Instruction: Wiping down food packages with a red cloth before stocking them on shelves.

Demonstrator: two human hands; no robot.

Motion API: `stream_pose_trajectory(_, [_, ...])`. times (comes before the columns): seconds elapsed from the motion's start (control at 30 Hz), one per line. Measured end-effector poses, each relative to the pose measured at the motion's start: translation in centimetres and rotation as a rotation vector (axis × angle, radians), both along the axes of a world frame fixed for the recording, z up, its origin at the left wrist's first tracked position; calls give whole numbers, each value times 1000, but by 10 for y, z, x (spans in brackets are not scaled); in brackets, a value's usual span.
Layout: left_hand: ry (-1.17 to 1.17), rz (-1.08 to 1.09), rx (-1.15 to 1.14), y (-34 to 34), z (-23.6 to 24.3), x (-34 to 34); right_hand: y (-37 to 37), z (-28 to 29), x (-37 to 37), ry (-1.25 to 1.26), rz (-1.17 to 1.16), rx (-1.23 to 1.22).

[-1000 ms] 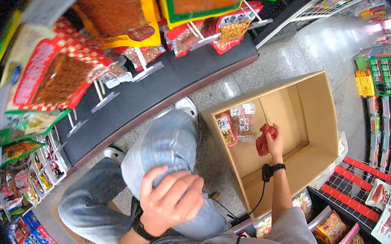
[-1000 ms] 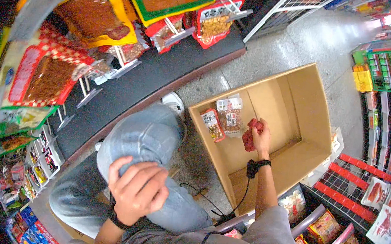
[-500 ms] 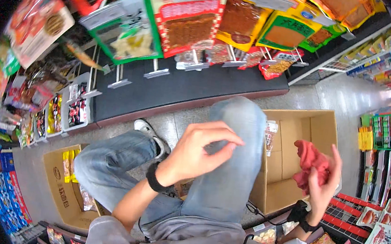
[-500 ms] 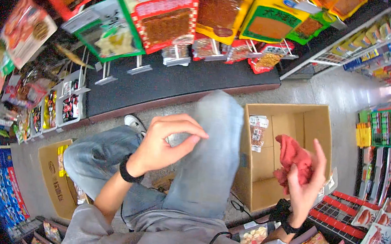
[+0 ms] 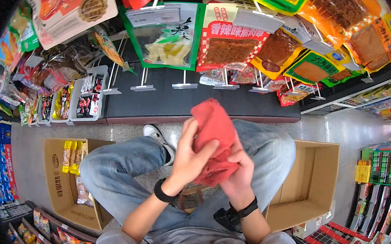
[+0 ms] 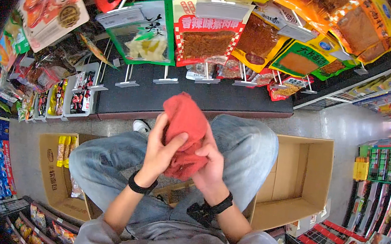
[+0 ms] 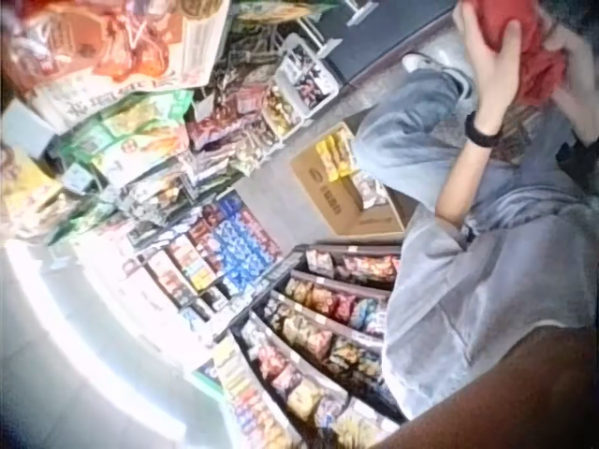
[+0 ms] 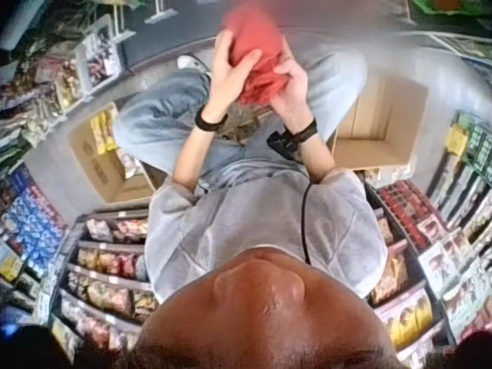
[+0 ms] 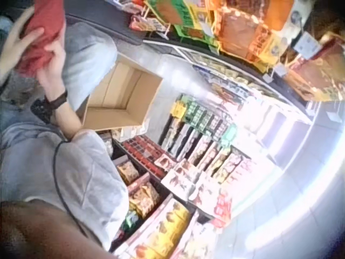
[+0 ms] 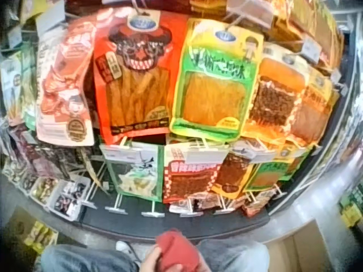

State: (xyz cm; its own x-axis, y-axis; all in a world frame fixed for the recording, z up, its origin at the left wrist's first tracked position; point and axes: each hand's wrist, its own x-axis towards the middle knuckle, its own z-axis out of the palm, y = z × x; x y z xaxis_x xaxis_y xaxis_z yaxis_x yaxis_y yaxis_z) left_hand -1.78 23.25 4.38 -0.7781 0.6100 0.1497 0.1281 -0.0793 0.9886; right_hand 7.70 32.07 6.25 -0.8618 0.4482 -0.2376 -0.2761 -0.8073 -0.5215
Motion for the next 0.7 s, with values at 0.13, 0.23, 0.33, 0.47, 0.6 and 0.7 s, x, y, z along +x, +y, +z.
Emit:
stream_pose_trajectory(0.13, [-234,75,106,-2,-26,-12,10,-38,8,-123,131,-63])
stream_pose_trajectory(0.23, [-326,74,137,-6,-26,-19,19,-45,16,-234,245,2])
stream_pose_trajectory(0.33, [-368,65,184,-16,-19,-30,23,-46,16,-378,361,509])
stream_pose_trajectory(0.47, [-90,62,149,-26,-1,-45,24,-49,14,-387,280,911])
stream_pose_trajectory(0.6, [-164,-75,41,-47,6,-60,34,-34,10,-389,137,1037])
stream_pose_trajectory(0.7, [-337,-199,37,-68,14,-70,48,-18,15,-361,195,1110])
